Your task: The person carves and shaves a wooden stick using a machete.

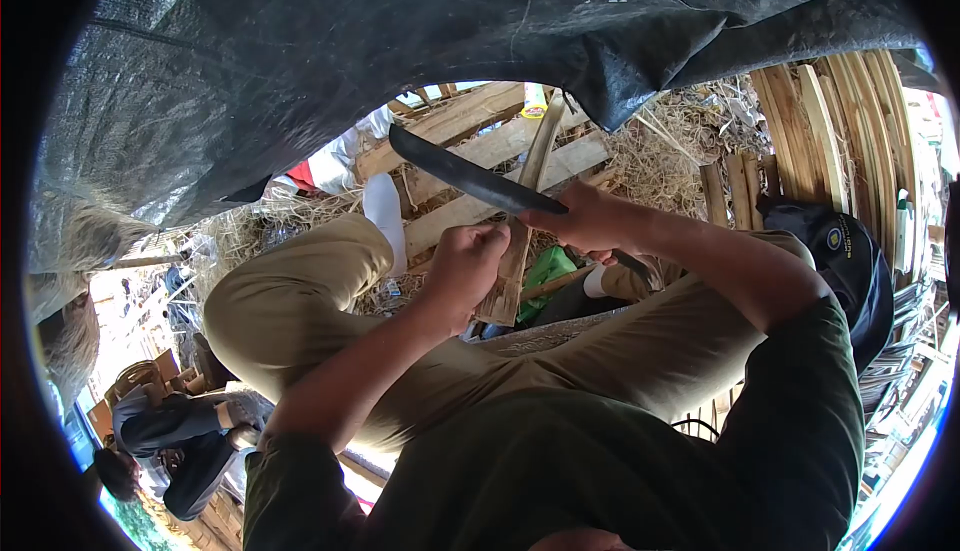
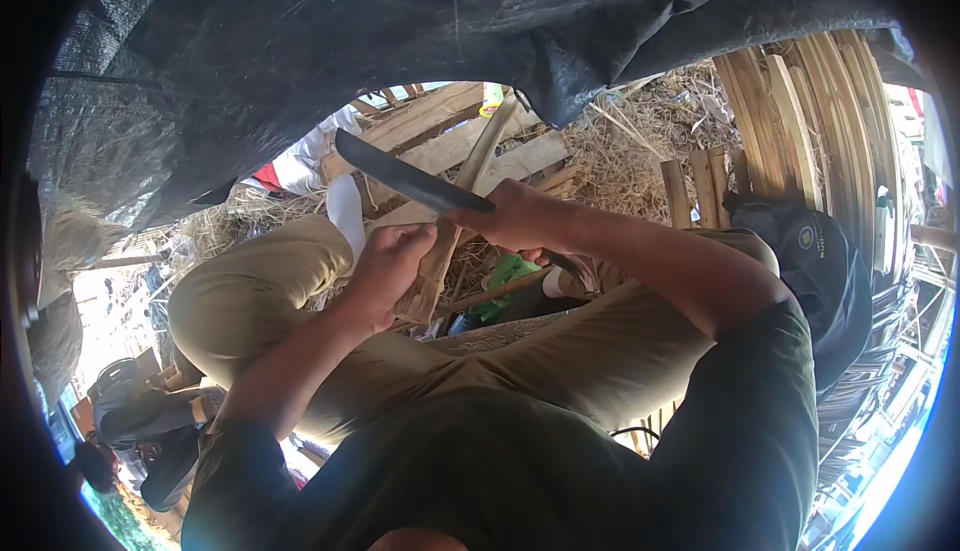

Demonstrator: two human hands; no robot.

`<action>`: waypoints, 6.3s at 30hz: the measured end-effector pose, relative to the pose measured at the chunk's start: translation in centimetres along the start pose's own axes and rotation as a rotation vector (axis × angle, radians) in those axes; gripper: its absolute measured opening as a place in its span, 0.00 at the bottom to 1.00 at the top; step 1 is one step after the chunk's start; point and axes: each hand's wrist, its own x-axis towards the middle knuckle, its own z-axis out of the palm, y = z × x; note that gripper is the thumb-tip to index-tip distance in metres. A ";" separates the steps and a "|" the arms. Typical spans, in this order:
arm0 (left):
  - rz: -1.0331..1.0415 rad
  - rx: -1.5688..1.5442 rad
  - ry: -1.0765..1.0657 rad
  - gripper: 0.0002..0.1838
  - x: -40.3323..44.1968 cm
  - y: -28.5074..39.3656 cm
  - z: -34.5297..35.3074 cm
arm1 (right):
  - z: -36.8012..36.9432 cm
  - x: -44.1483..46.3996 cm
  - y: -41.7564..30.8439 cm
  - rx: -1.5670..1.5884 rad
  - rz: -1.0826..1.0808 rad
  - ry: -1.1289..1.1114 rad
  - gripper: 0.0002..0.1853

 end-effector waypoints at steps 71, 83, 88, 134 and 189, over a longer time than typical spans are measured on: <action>-0.448 -0.400 -0.265 0.11 0.0 3.3 -3.5 | -2.9 2.3 3.8 -0.117 -0.251 0.045 0.12; -0.469 -0.604 -0.303 0.12 -1.2 3.7 -3.7 | -3.6 5.6 5.5 -0.387 -0.429 0.404 0.19; -0.469 -0.692 -0.328 0.09 -1.5 4.0 -3.6 | -4.5 6.8 5.2 -0.264 -0.306 0.383 0.35; -0.477 -1.067 -0.530 0.09 -2.6 4.1 -3.9 | -1.8 4.9 1.1 -0.332 -0.221 0.366 0.38; -0.444 -0.877 -0.456 0.09 -2.7 4.8 -3.1 | -2.0 3.3 1.4 -0.652 -0.425 0.574 0.27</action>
